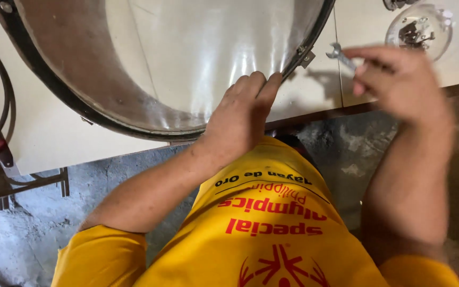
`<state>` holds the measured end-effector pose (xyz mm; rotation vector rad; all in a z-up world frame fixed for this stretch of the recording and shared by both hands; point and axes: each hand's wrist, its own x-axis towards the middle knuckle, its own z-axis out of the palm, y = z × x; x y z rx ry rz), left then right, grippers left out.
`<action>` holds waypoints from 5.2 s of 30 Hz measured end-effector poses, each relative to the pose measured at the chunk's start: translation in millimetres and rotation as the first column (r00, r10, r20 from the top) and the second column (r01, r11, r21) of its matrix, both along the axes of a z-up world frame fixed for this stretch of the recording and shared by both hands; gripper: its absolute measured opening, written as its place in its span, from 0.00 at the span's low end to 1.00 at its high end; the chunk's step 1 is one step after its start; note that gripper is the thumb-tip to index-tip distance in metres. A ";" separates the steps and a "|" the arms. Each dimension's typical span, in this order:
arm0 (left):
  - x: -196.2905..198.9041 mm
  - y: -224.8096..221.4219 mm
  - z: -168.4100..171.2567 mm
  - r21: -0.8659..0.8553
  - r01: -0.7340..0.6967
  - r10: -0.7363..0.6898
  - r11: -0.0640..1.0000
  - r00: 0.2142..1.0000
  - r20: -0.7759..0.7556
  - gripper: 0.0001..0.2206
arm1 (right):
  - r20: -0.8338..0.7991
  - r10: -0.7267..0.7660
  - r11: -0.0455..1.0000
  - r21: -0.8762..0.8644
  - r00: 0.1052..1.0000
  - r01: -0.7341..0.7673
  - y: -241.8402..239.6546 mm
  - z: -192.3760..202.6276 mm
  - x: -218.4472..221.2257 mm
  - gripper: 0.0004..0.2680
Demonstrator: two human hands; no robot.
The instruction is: Tightening the tension rods on a drum head using a small wrench to tune or secure the head.
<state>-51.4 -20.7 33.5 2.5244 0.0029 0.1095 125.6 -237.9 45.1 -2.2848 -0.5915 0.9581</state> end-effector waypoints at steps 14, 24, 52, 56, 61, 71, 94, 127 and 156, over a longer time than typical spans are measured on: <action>-43.7 31.5 -8.1 0.145 0.206 -0.204 0.968 0.979 -0.029 0.20 | -0.131 -0.488 0.730 0.481 0.863 0.485 40.0 -59.6 -156.8 0.15; -54.7 37.6 3.0 0.206 0.220 -0.198 0.953 0.972 -0.123 0.19 | -0.087 -0.530 0.648 0.600 0.844 0.469 50.1 -68.7 -197.0 0.15; -34.9 10.5 -39.1 0.671 -0.011 -0.067 0.741 0.994 0.090 0.41 | -0.599 -0.522 0.174 0.622 0.607 0.764 89.0 -88.9 -204.6 0.09; -34.1 8.9 -36.6 0.620 -0.030 -0.037 0.784 0.995 0.096 0.40 | -0.515 -0.543 0.140 0.723 0.663 0.676 99.8 -114.2 -210.5 0.08; -24.7 17.6 -10.7 0.188 0.115 -0.101 0.975 0.991 -0.085 0.21 | -0.516 -0.445 0.243 0.717 0.732 0.653 94.2 -87.2 -203.3 0.05; -32.0 17.1 -23.0 0.208 0.128 -0.108 0.970 0.988 -0.107 0.25 | 0.218 -0.140 0.953 0.293 0.966 0.072 36.2 -51.8 -129.4 0.08; -27.8 21.4 -9.8 0.104 0.158 -0.131 0.982 0.966 -0.225 0.36 | 0.214 0.189 0.982 -0.050 0.958 -0.183 5.3 -39.3 -37.2 0.09; -28.8 17.0 -6.5 0.148 0.166 -0.117 0.975 0.948 -0.294 0.33 | -0.500 -0.518 0.145 0.748 0.694 0.647 104.1 -93.2 -211.5 0.09; -25.9 15.7 -2.0 0.147 0.134 -0.086 0.980 0.952 -0.293 0.33 | -0.082 -0.051 0.727 0.680 0.995 0.094 35.6 -69.4 -94.4 0.06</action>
